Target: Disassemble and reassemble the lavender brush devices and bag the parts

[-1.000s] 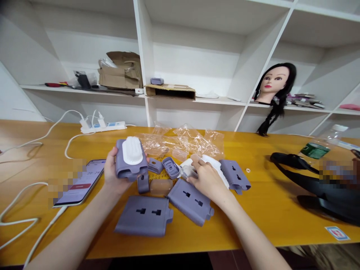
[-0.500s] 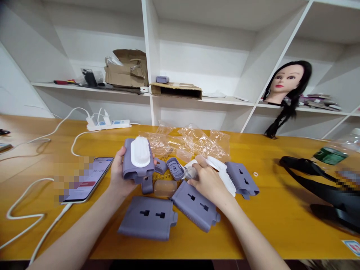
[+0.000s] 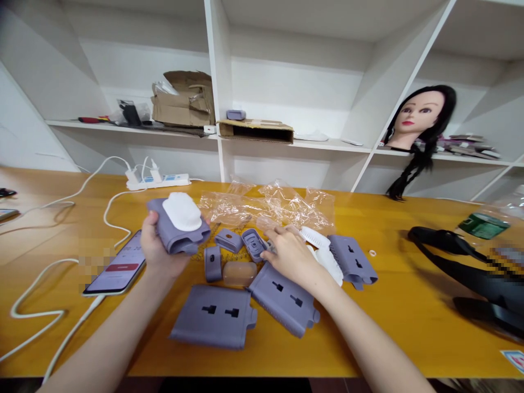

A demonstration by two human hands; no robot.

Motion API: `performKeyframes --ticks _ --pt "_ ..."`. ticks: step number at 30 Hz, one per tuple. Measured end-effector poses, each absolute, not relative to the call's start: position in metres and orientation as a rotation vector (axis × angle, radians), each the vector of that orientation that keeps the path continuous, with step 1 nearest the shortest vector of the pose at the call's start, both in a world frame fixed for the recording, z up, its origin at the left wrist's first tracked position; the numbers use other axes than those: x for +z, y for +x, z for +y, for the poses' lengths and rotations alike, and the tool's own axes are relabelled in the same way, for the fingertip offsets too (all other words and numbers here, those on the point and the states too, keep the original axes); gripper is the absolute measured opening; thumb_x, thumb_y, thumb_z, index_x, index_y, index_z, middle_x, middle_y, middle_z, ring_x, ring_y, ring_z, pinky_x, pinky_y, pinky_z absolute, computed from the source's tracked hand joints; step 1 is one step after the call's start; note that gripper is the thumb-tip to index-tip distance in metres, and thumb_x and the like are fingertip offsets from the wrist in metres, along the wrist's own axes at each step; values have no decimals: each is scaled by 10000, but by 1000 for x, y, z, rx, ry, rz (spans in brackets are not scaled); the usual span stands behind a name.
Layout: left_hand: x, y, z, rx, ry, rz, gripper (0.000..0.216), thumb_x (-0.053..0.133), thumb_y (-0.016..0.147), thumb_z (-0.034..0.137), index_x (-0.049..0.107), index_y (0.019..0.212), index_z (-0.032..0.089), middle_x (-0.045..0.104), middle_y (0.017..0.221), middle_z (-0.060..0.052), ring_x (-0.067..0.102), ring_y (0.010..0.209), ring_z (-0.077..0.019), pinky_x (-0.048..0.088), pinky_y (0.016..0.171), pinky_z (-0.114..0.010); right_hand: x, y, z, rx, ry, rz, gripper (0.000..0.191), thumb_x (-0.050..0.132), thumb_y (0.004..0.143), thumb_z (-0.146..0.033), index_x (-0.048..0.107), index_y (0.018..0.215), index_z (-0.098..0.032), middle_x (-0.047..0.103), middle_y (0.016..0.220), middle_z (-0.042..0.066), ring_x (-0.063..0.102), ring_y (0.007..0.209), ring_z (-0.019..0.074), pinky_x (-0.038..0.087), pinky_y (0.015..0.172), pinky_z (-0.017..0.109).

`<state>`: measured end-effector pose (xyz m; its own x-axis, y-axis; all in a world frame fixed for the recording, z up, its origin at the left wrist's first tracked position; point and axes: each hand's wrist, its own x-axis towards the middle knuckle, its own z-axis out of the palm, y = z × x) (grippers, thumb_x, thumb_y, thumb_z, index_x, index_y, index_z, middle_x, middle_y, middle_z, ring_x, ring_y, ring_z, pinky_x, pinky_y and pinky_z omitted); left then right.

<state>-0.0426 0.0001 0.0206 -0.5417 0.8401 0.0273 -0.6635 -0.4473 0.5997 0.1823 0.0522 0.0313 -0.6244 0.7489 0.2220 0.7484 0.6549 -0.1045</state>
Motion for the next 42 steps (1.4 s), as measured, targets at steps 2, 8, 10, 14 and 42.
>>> performKeyframes --ticks 2,8,10,14,42 --pt "21 -46 2 2213 393 748 377 427 822 429 613 1080 228 694 848 -14 663 760 -195 539 700 -306 27 176 57 -24 -1124 -2655 298 573 826 -241 610 1121 -211 616 1083 94 580 972 240 430 815 351" --pt "25 -60 5 2359 367 935 197 533 800 332 640 923 221 679 797 31 646 830 -133 512 637 -157 18 158 67 -145 -1028 -2705 251 473 838 -95 684 923 -203 593 969 96 546 883 217 382 683 316" --pt "26 -64 4 2281 371 971 174 547 798 323 637 881 199 664 725 30 642 717 -122 517 589 -162 19 153 71 -197 -1030 -2723 253 479 805 -61 693 836 -192 573 937 99 530 873 221 346 640 304" --pt "28 -70 1 2014 473 1088 194 553 792 308 648 844 147 620 572 11 584 486 -122 471 422 -185 19 147 78 -200 -999 -2761 210 536 747 -52 693 759 -192 560 918 85 524 886 219 324 648 294" --pt "-37 -109 -73 1477 715 1864 330 644 695 388 685 971 211 618 1245 -102 486 1240 -293 301 1070 -417 22 151 74 -179 -975 -2660 224 460 830 -64 650 783 -171 580 958 70 511 732 142 236 542 276"
